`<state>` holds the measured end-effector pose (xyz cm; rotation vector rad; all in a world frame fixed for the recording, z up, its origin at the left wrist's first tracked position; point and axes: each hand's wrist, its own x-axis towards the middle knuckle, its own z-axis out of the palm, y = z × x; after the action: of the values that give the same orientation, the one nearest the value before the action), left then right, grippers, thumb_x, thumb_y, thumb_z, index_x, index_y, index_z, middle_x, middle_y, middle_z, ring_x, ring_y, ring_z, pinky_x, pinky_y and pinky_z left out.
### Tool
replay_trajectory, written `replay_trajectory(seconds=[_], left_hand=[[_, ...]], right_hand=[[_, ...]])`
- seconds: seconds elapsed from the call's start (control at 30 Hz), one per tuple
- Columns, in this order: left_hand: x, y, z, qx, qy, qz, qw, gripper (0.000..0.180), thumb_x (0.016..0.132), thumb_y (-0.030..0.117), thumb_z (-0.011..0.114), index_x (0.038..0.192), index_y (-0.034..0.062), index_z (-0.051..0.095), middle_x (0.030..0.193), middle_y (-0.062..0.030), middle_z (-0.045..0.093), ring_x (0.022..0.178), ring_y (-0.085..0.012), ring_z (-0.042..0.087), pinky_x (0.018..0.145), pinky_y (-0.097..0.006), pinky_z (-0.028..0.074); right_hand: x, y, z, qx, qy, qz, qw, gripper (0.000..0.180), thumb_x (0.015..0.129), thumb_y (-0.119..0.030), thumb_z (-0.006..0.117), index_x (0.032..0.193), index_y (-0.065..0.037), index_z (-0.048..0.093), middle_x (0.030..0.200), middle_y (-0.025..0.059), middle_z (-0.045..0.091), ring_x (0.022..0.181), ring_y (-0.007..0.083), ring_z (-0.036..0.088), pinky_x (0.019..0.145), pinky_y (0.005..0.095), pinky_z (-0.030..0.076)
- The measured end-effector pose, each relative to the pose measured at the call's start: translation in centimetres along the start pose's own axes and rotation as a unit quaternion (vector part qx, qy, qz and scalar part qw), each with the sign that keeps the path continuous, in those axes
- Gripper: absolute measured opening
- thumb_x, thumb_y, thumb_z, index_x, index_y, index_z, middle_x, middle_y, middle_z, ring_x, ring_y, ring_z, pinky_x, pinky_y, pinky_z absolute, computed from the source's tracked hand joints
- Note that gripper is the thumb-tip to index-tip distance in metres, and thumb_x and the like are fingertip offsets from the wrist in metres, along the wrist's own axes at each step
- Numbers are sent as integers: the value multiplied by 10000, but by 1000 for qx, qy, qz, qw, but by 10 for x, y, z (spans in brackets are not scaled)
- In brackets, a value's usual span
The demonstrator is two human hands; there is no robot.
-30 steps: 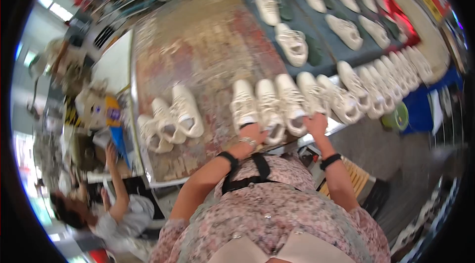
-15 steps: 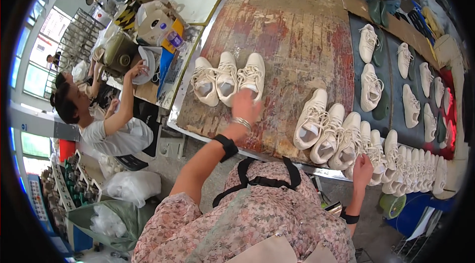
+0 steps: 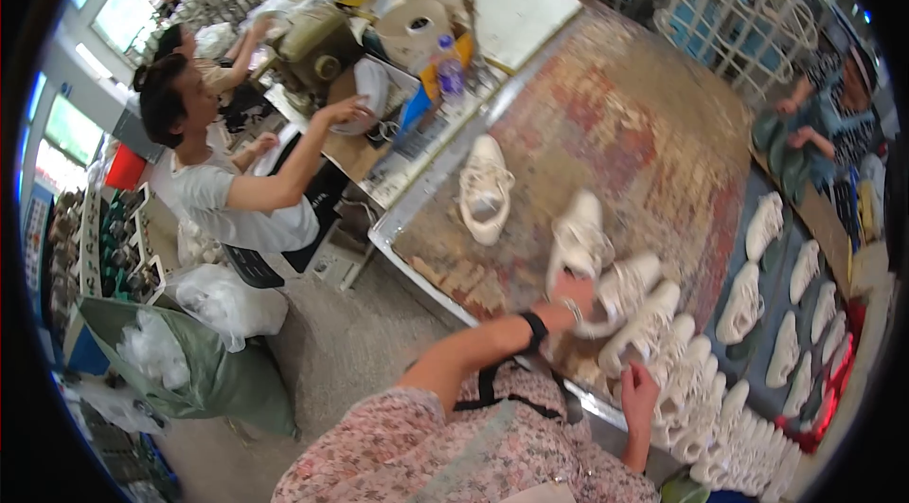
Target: Organizing and inspecting shoes in a manufacturing facility.
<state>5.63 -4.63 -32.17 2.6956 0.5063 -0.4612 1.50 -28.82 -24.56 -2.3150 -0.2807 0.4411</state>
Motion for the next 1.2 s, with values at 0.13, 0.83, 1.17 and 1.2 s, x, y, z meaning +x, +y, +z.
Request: replay_trajectory(seconds=[0.13, 0.83, 1.17, 1.2], left_hand=[[-22, -10, -35, -137, -99, 93, 981, 295, 713, 301, 587, 901, 78, 633, 933, -155, 640, 898, -320, 602, 839, -439, 423], [-102, -313, -268, -118, 452, 9, 884, 502, 706, 300, 686, 1097, 31, 523, 1013, -193, 586, 926, -351, 577, 798, -413, 463], [-326, -354, -528, 217, 776, -144, 575, 333, 770, 213, 631, 1014, 11, 530, 848, -189, 614, 787, -381, 585, 703, -442, 460], [-345, -376, -538, 241, 786, -159, 546, 341, 781, 241, 613, 1025, 18, 529, 849, -185, 616, 790, -377, 588, 707, -447, 457]], right_hand=[[0, 11, 25, -47, -50, 1, 998, 280, 804, -221, 574, 1000, -27, 623, 759, 147, 638, 677, 219, 618, 624, 335, 479], [12, -84, 62, -201, -357, -194, 891, 374, 851, -302, 514, 1134, -60, 548, 980, 237, 604, 927, 415, 563, 785, 447, 447], [23, -59, 106, -148, -340, -208, 905, 303, 862, -269, 497, 1050, -58, 603, 964, 212, 613, 901, 399, 569, 770, 430, 451], [9, -85, 100, -172, -326, -245, 897, 301, 860, -265, 500, 1051, -57, 604, 950, 212, 613, 892, 395, 571, 764, 423, 452]])
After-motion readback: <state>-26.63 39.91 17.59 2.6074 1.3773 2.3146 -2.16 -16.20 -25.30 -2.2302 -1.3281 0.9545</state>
